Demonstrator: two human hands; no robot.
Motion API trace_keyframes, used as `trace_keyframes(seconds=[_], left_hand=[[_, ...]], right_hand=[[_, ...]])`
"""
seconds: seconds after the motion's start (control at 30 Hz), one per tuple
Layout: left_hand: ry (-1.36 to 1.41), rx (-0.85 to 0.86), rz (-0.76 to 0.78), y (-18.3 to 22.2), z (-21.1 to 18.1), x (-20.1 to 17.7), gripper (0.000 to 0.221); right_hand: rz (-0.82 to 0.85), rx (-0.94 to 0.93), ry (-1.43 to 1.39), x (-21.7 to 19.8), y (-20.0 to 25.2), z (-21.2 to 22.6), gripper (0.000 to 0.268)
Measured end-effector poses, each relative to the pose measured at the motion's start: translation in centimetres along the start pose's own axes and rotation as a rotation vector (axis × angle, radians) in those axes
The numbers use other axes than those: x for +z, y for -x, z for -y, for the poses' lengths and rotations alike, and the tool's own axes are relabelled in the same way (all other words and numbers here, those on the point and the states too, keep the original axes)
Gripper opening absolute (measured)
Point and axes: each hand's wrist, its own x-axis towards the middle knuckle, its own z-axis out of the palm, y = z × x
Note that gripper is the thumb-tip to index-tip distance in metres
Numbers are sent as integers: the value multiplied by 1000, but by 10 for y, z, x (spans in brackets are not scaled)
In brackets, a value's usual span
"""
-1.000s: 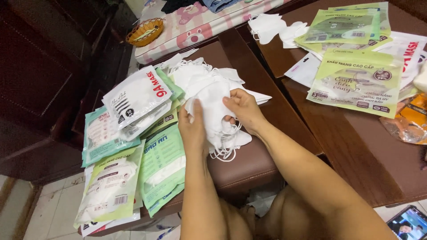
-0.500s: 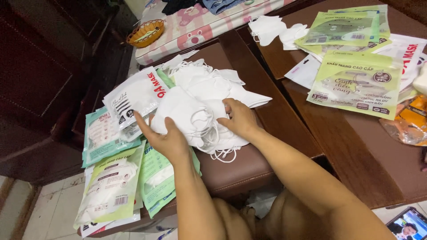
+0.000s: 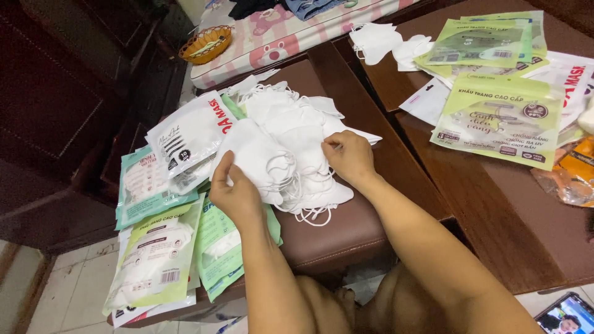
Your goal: Sorting and stacking white face masks into organized piles on a low table.
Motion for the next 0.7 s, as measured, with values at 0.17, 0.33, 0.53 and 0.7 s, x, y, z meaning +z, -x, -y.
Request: trace_keyframes(seconds=[0.17,0.33,0.53,0.7], left_hand=[[-13,10,17,1,-3,0,30],[-14,26,26,1,-3,2,30],[-20,44,24,0,2,1,29],[-38,65,23,-1,6,1,29]], right_hand=[[3,-101,217,-9,7,6,19],[-15,-54,119,-2,0,-6,15],[-179,-149,-125,0,2,3,8],[-208,-41,-583,-9,0,18,7]])
